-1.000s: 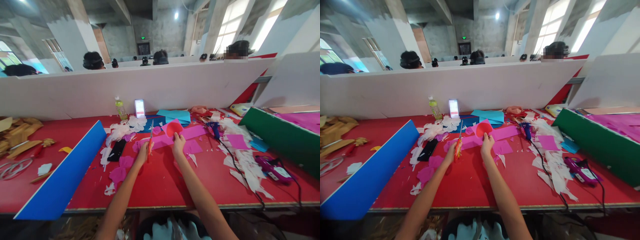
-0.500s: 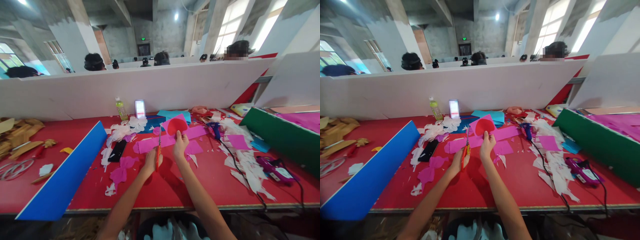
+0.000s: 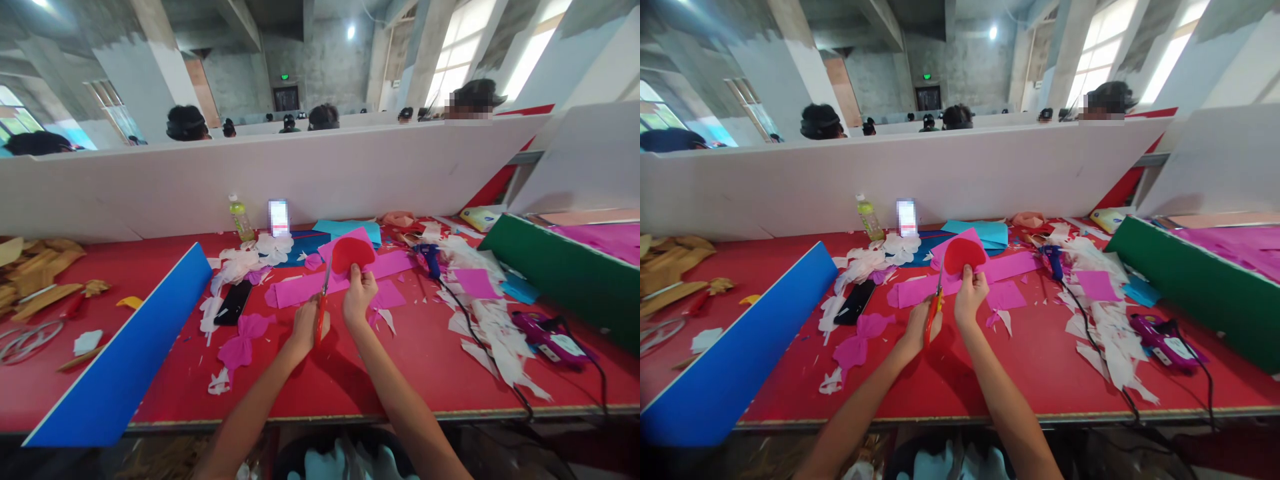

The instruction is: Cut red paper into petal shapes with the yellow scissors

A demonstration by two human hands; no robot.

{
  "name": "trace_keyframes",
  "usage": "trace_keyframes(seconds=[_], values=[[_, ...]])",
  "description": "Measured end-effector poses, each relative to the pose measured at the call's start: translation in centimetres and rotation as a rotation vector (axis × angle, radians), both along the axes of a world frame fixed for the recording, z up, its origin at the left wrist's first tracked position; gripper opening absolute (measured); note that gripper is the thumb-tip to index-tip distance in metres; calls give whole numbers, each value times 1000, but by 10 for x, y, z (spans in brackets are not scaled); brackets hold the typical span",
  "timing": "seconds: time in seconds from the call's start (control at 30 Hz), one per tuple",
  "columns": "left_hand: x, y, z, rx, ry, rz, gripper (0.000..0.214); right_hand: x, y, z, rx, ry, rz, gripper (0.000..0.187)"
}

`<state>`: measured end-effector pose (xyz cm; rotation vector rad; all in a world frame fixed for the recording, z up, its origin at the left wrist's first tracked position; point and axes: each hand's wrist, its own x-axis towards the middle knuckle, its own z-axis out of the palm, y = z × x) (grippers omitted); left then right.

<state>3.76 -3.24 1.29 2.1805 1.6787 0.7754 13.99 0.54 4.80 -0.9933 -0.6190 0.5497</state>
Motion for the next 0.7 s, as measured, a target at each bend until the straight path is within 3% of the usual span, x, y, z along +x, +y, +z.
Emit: trace_keyframes(seconds=[0.4, 0.7], values=[[2, 1, 1, -36, 68, 37, 31, -2, 3, -5, 27, 57, 61, 25], [2, 2, -4, -3, 97, 29, 25, -1, 9, -13, -19, 81, 65, 34]])
